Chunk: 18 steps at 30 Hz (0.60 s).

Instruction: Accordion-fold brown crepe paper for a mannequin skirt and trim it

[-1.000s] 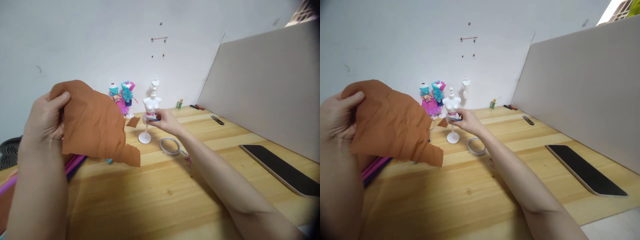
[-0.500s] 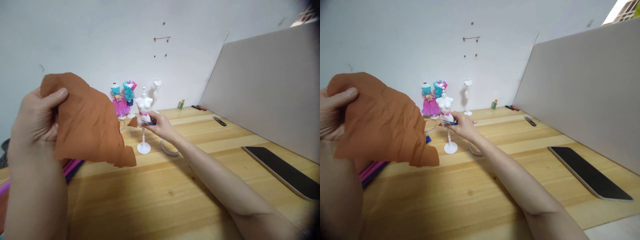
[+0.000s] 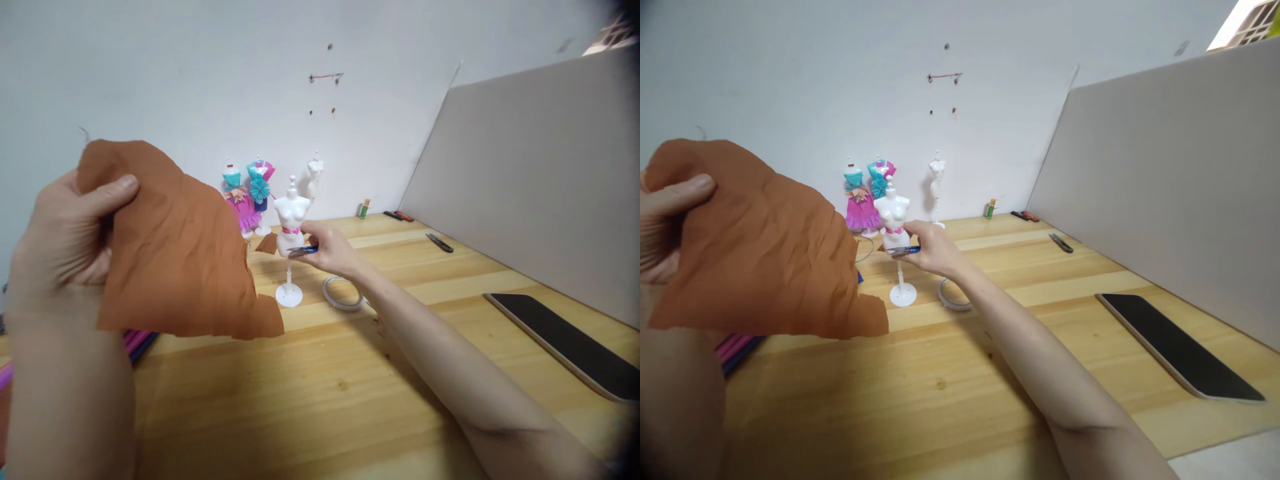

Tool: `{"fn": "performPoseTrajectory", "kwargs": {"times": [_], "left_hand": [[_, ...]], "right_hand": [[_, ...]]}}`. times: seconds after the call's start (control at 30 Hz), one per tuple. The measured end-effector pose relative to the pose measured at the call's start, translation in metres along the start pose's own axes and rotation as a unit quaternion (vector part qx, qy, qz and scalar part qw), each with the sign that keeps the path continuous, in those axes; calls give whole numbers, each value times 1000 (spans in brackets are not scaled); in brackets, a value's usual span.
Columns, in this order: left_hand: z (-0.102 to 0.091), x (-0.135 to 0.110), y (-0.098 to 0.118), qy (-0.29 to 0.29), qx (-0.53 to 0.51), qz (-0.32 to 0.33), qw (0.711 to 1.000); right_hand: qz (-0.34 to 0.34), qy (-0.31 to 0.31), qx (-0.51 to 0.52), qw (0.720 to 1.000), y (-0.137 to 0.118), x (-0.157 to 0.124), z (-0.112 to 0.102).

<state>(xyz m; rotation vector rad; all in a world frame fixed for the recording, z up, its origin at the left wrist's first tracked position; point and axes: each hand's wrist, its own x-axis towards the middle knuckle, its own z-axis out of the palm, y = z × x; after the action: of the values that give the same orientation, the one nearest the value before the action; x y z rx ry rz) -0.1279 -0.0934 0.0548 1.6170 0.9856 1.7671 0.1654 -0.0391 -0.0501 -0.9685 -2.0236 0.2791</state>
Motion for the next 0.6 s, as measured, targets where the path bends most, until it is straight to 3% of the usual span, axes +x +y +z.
{"fn": "performPoseTrajectory", "kwargs": {"times": [0.1,0.2,0.3,0.47,0.57,0.6], "left_hand": [[-3,0,0,-18,23,3,1000],[-9,2,-6,-29,140,-37,989],[-25,14,-25,-81,317,-89,941],[-52,48,-77,-207,504,-41,837],[-56,56,-96,-251,496,-113,823],[-57,57,-99,-237,470,-127,841]], "right_hand": [[-12,-10,-11,1000,0,0,-11],[-6,-16,-6,1000,-1,0,-26],[3,-45,21,999,-2,-1,-40],[28,-117,107,987,-6,-5,-60],[28,-110,153,982,-8,-7,-69],[23,-104,170,980,-8,-7,-71]]}}
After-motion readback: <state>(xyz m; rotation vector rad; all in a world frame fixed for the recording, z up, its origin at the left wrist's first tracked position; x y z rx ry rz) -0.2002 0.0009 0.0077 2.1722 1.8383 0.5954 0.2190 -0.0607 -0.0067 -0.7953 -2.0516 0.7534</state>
